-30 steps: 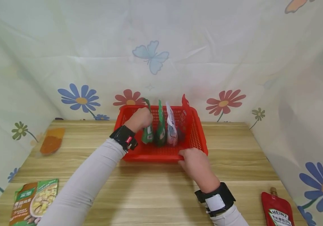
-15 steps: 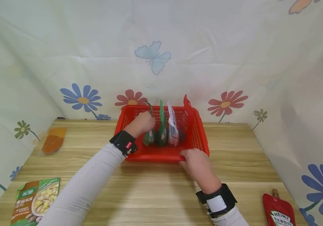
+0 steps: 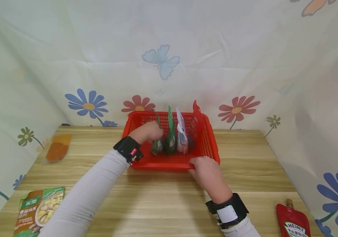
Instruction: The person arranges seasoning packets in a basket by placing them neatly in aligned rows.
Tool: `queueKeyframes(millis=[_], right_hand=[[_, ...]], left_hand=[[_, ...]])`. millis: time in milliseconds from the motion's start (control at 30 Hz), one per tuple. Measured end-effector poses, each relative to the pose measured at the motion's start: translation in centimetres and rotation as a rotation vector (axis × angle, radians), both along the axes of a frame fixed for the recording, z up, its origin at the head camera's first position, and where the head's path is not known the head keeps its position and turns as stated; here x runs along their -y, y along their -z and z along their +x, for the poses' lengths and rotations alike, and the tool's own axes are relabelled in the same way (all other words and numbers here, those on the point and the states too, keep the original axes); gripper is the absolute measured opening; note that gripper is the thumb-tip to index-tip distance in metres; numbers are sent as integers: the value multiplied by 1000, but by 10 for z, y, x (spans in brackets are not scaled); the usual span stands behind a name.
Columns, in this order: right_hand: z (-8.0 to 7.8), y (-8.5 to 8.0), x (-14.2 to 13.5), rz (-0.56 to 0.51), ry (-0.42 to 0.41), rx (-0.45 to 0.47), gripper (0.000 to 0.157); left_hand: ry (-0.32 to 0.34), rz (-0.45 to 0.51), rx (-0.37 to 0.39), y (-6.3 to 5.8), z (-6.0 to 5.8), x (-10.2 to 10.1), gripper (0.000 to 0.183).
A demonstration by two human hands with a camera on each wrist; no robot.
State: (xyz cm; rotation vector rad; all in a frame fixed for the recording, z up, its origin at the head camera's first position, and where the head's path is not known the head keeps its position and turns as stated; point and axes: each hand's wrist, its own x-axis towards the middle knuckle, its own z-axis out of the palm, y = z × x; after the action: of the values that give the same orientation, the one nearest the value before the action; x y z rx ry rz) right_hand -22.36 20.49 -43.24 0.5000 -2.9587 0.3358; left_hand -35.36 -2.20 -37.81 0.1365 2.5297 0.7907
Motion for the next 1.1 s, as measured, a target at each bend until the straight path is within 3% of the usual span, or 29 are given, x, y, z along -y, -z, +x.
queueKeyframes(millis=[167, 333, 600, 800, 900, 1000, 1100], right_hand=[[-2, 0, 1, -3, 11, 11, 25], [-1, -2, 1, -11, 8, 3, 24], [-2, -5, 0, -15, 6, -12, 24], [-6, -4, 0, -16, -17, -16, 20], [-6, 0, -1, -18, -19, -21, 20], [-5, 2, -2, -12, -14, -36, 21], [-2, 4, -2, -6, -17, -44, 20]], left_hand=[[-23, 5, 64, -7, 6, 0, 26], [-32, 10, 81, -8, 10, 0, 26], [37, -11, 54, -8, 14, 3, 28], [80, -129, -37, -7, 24, 10, 40], [108, -174, -118, -9, 36, 16, 39], [117, -172, -197, -10, 59, 24, 38], [148, -144, -290, -4, 87, 36, 40]])
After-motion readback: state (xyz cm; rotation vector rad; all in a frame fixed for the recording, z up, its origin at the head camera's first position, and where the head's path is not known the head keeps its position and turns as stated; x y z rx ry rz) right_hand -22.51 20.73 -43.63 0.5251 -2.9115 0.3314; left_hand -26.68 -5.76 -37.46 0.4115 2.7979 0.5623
